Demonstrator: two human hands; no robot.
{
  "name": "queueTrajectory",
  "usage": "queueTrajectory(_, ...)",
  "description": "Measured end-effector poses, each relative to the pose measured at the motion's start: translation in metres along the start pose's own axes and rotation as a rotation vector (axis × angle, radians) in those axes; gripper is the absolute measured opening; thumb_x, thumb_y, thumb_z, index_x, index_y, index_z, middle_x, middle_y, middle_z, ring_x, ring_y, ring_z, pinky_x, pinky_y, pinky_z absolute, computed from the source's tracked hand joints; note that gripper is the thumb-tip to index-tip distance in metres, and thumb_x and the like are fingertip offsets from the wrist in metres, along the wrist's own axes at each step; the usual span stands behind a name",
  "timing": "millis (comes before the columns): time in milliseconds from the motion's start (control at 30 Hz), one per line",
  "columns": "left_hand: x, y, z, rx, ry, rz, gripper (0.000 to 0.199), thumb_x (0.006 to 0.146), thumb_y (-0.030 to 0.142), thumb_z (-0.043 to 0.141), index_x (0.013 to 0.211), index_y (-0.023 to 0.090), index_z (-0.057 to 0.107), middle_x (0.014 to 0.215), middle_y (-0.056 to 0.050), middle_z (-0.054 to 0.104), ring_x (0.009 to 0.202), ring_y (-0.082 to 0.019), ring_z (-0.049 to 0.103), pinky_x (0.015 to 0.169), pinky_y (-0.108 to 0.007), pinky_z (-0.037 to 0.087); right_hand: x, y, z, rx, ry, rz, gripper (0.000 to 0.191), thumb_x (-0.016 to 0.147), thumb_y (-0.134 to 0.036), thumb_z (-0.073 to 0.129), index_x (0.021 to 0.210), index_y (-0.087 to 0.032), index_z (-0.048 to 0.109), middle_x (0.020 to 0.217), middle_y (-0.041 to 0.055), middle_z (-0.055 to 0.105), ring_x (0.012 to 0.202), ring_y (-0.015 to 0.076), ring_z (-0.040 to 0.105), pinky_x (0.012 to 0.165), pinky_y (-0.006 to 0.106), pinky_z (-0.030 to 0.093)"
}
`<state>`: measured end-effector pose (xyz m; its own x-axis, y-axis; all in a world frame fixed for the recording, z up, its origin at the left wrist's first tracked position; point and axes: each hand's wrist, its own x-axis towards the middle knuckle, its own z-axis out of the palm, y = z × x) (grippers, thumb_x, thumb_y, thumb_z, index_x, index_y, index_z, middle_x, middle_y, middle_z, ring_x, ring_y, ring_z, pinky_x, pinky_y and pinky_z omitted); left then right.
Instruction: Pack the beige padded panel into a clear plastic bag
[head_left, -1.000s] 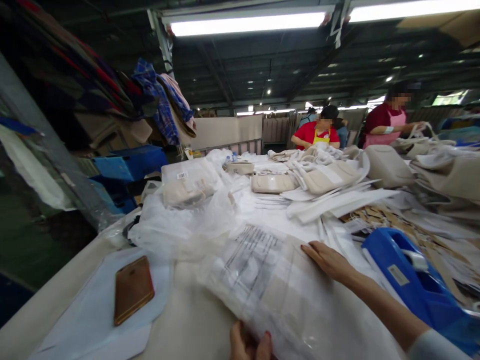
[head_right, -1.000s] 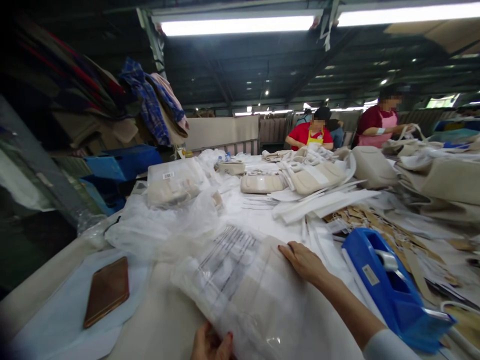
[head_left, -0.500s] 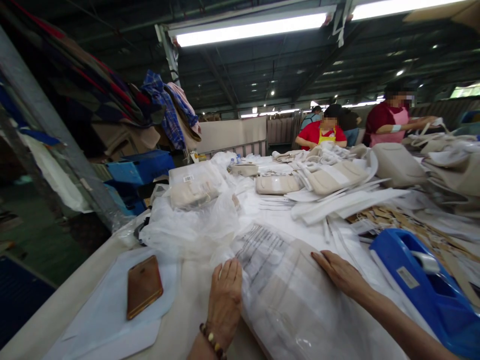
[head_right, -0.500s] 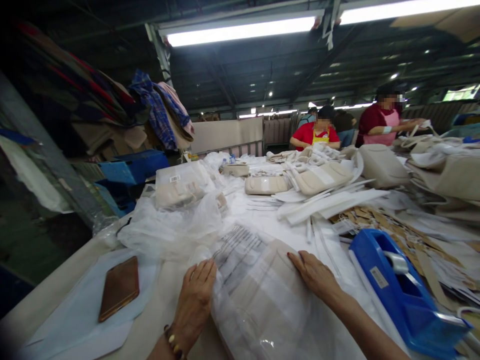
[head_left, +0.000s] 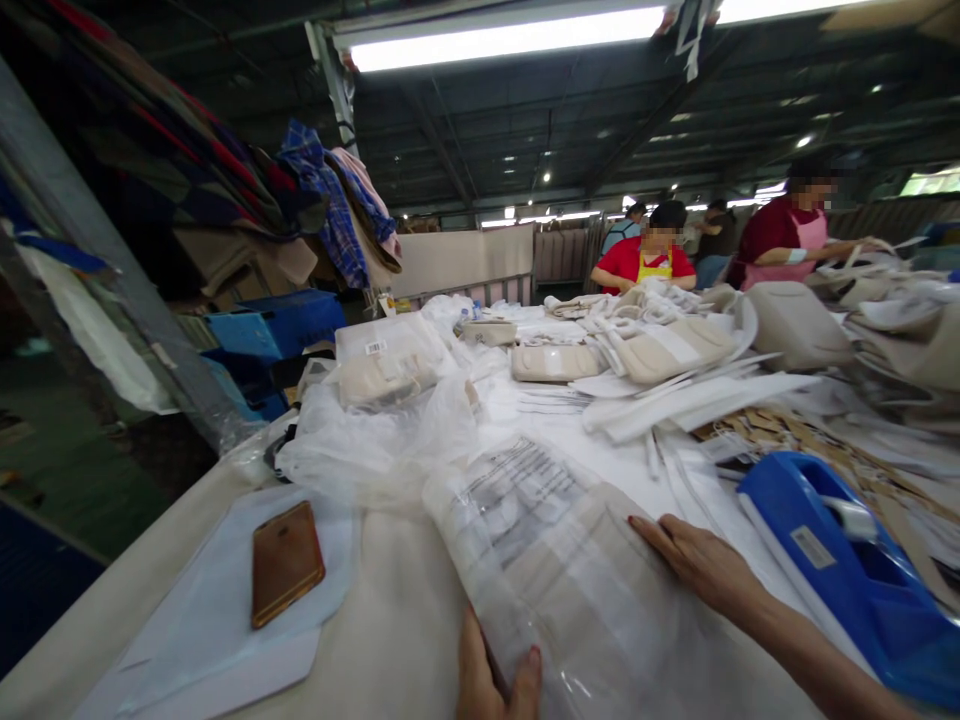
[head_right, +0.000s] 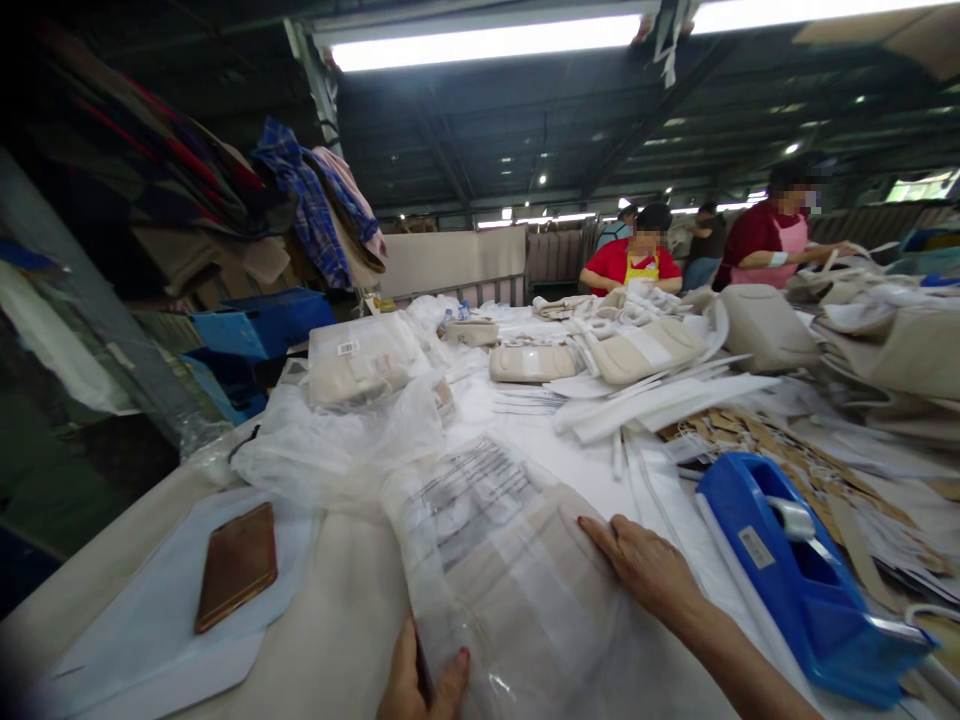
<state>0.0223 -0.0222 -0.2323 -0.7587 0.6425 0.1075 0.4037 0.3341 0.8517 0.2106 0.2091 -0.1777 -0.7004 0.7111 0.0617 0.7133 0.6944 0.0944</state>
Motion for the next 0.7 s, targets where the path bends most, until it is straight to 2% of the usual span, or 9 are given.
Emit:
queueTrajectory(67, 0.027, 0.013, -0.015, -0.125, -0.158, -0.047, 0.073, 0.077, 0.043, 0.048, 0.132, 0.0, 0.025, 0.133, -0.023, 0.043, 0.125, -0.028, 0.041, 0.104, -0.04, 0.035, -0.01, -0.005, -0.003, 0.02, -0.018, 0.034, 0.05, 0.079, -0.011, 0.037, 0.123, -0.033, 0.052, 0.081, 0.0063, 0.063, 0.062, 0.0192, 0.061, 0.052, 0.025, 0.038)
queueTrajectory(133, 0.059, 0.031, -0.033, -0.242, -0.31, -0.039, 0.068, 0.076, 0.041, 0.05, 0.131, 0.005, 0.032, 0.127, -0.017, 0.053, 0.116, -0.025, 0.051, 0.099, -0.036, 0.041, -0.019, -0.013, -0.01, 0.101, -0.033, 0.052, 0.046, 0.08, -0.015, 0.038, 0.12, -0.03, 0.054, 0.078, 0.0069, 0.064, 0.064, 0.0209, 0.062, 0.053, 0.027, 0.039)
queueTrajectory(200, 0.086, 0.041, -0.051, -0.2, -0.323, 0.017, 0.061, 0.077, 0.042, 0.049, 0.128, 0.009, 0.041, 0.126, -0.013, 0.055, 0.115, -0.024, 0.052, 0.1, -0.037, 0.039, -0.027, -0.022, -0.018, 0.27, -0.065, 0.099, 0.035, 0.087, -0.026, 0.034, 0.102, -0.024, 0.065, 0.071, 0.0066, 0.065, 0.065, 0.0213, 0.063, 0.056, 0.028, 0.043)
queueTrajectory(267, 0.1, 0.037, -0.067, -0.158, -0.315, 0.045, 0.056, 0.077, 0.042, 0.05, 0.125, 0.012, 0.046, 0.129, -0.01, 0.053, 0.119, -0.024, 0.048, 0.105, -0.039, 0.033, -0.037, -0.028, -0.023, 0.451, -0.053, 0.192, 0.046, 0.092, -0.038, 0.026, 0.079, -0.02, 0.066, 0.064, 0.0054, 0.065, 0.064, 0.0207, 0.064, 0.058, 0.028, 0.047)
queueTrajectory(333, 0.101, 0.018, -0.085, -0.077, -0.291, 0.129, 0.046, 0.08, 0.039, 0.047, 0.12, 0.017, 0.053, 0.127, -0.006, 0.055, 0.119, -0.021, 0.048, 0.106, -0.039, 0.032, -0.05, -0.028, -0.022, 0.538, 0.103, 0.233, 0.045, 0.092, -0.044, 0.026, 0.081, -0.019, 0.063, 0.072, 0.0062, 0.067, 0.068, 0.0207, 0.066, 0.06, 0.03, 0.051)
queueTrajectory(433, 0.088, -0.02, -0.113, 0.282, -0.094, 0.632, 0.036, 0.083, 0.032, 0.045, 0.115, 0.02, 0.057, 0.115, -0.005, 0.064, 0.104, -0.018, 0.06, 0.093, -0.032, 0.047, -0.075, -0.022, -0.013, 0.473, 0.423, 0.023, 0.031, 0.09, -0.034, 0.038, 0.111, -0.018, 0.055, 0.1, 0.0106, 0.065, 0.088, 0.0205, 0.065, 0.072, 0.031, 0.054)
queueTrajectory(467, 0.083, -0.03, -0.122, 0.396, -0.092, 0.806, 0.037, 0.084, 0.028, 0.046, 0.119, 0.02, 0.054, 0.117, -0.006, 0.062, 0.106, -0.017, 0.059, 0.092, -0.028, 0.047, -0.084, -0.02, -0.01, 0.425, 0.471, -0.081, 0.031, 0.089, -0.028, 0.04, 0.116, -0.018, 0.053, 0.106, 0.0113, 0.063, 0.094, 0.0197, 0.063, 0.076, 0.031, 0.054)
queueTrajectory(567, 0.068, -0.036, -0.138, 0.679, -0.242, 1.164, 0.047, 0.084, 0.012, 0.039, 0.131, 0.019, 0.041, 0.126, -0.006, 0.055, 0.117, -0.014, 0.05, 0.096, -0.023, 0.042, -0.107, -0.02, -0.008, 0.273, 0.463, -0.341, 0.044, 0.084, -0.008, 0.037, 0.123, -0.022, 0.05, 0.115, 0.0099, 0.06, 0.104, 0.0174, 0.058, 0.083, 0.029, 0.052)
queueTrajectory(700, 0.058, -0.022, -0.141, 0.802, -0.306, 1.367, 0.051, 0.087, 0.009, 0.03, 0.137, 0.016, 0.029, 0.124, -0.009, 0.057, 0.119, -0.017, 0.048, 0.098, -0.027, 0.042, -0.129, -0.024, -0.013, 0.144, 0.412, -0.497, 0.059, 0.074, 0.001, 0.035, 0.126, -0.023, 0.05, 0.119, 0.0092, 0.059, 0.112, 0.0183, 0.053, 0.087, 0.031, 0.05)
